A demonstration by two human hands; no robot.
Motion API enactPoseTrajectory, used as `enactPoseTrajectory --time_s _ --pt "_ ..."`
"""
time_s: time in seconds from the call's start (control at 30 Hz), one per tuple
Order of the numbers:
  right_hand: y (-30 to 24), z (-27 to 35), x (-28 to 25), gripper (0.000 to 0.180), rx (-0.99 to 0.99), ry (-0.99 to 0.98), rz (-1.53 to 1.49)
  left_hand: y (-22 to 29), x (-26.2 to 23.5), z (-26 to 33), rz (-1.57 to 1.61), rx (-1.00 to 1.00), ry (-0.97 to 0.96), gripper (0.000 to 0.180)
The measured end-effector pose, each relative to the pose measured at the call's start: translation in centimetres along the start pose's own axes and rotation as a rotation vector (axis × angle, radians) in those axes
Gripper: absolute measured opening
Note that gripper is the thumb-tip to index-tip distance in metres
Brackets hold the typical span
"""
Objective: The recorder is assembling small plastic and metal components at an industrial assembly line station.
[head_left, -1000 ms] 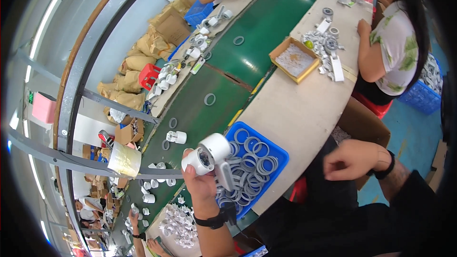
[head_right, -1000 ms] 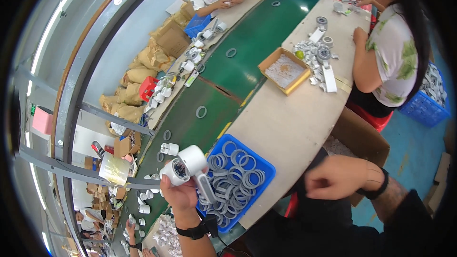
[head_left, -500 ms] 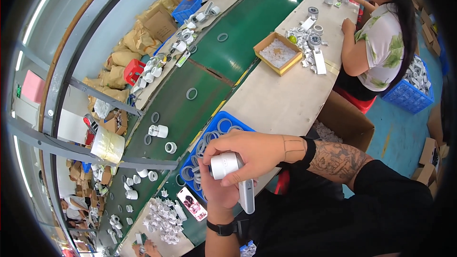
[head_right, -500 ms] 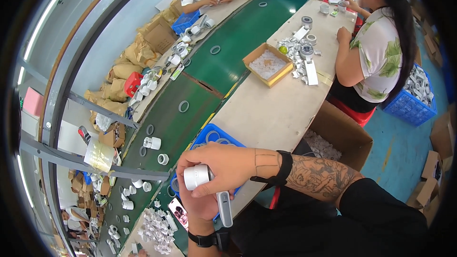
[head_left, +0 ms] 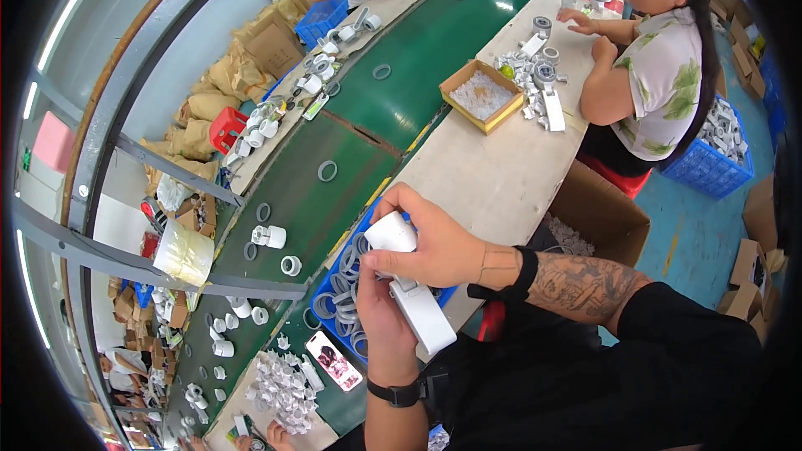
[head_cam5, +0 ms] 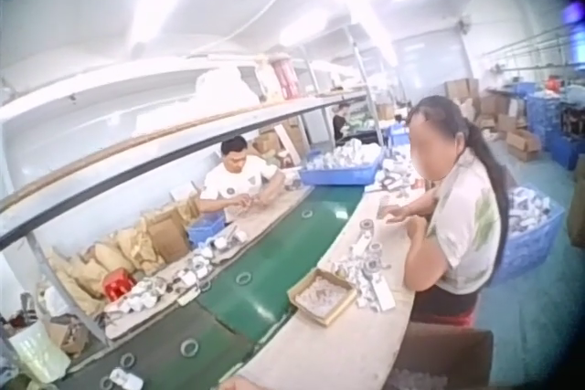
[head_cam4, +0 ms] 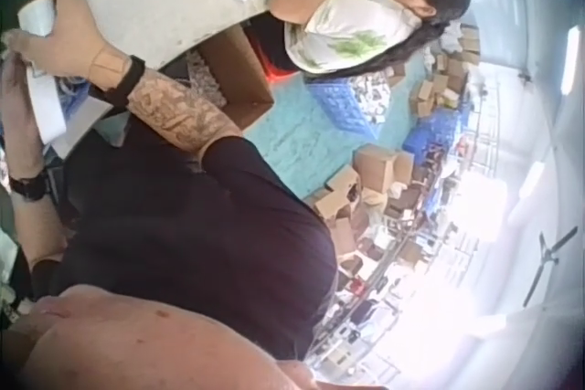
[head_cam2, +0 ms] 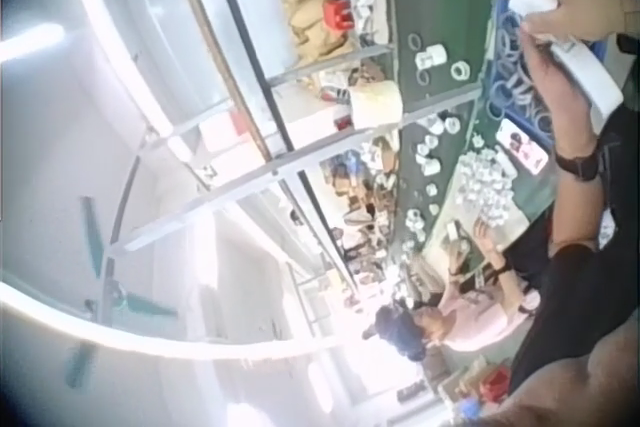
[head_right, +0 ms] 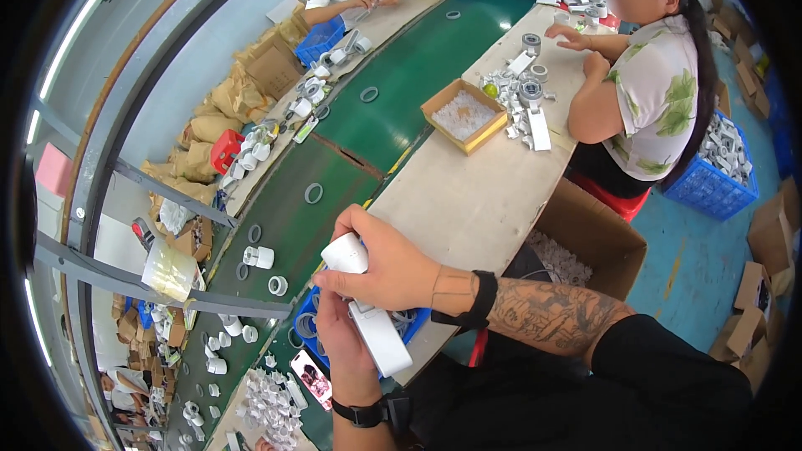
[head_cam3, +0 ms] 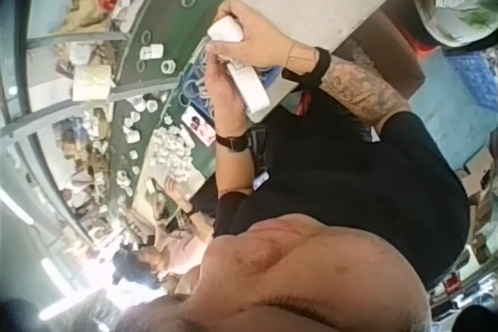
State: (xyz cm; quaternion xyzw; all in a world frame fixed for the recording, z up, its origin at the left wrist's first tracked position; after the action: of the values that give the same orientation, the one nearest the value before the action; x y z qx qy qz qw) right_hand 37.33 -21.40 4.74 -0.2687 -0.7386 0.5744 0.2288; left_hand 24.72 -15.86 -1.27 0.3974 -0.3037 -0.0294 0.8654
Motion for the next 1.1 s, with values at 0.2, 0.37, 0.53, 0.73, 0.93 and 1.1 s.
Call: enactPoseTrajectory --time_s 0.2,0.37,0.53,0.73,0.93,1.1 --pt "1.8 0.8 0.5 0.031 -0.056 -0.049 -0.297 3.4 -1.3 0.8 -0.086 0.429 0.095 0.054" --pt "2.7 1.8 0.3 0.035 0.074 -0.048 -0.316 5.7 -2.7 2.0 -0.086 0.558 0.072 0.048" --pt "2.8 1.6 0.6 0.037 0.37 0.027 -0.294 7.1 -3.7 2.7 -0.461 0.94 0.019 0.073" --pt "2.3 1.3 1.0 0.04 0.256 0.073 -0.039 8.0 -2.7 3.0 -0.862 1.024 0.059 0.075" --pt "1.6 1.3 2.1 0.044 0.375 -0.123 -0.249 9.2 -2.8 4.0 -0.854 0.971 0.101 0.068" --pt "2.3 1.7 3.3 0.045 0.362 -0.414 -0.22 10.0 -4.1 5.0 -1.063 1.011 0.055 0.067"
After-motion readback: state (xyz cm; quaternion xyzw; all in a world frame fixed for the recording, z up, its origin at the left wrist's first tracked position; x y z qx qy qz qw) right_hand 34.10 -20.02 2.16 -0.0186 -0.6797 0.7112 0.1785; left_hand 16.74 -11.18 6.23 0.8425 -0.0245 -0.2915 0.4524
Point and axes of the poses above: each hand's wrist, its own z-axis away from the middle knuckle, its own x-axis out of the palm, y = z × x, the point moved 7 cm from there along -z, towards the middle knuckle, and after that the axes turned 15 degrees about y, right-handed, at the moved point
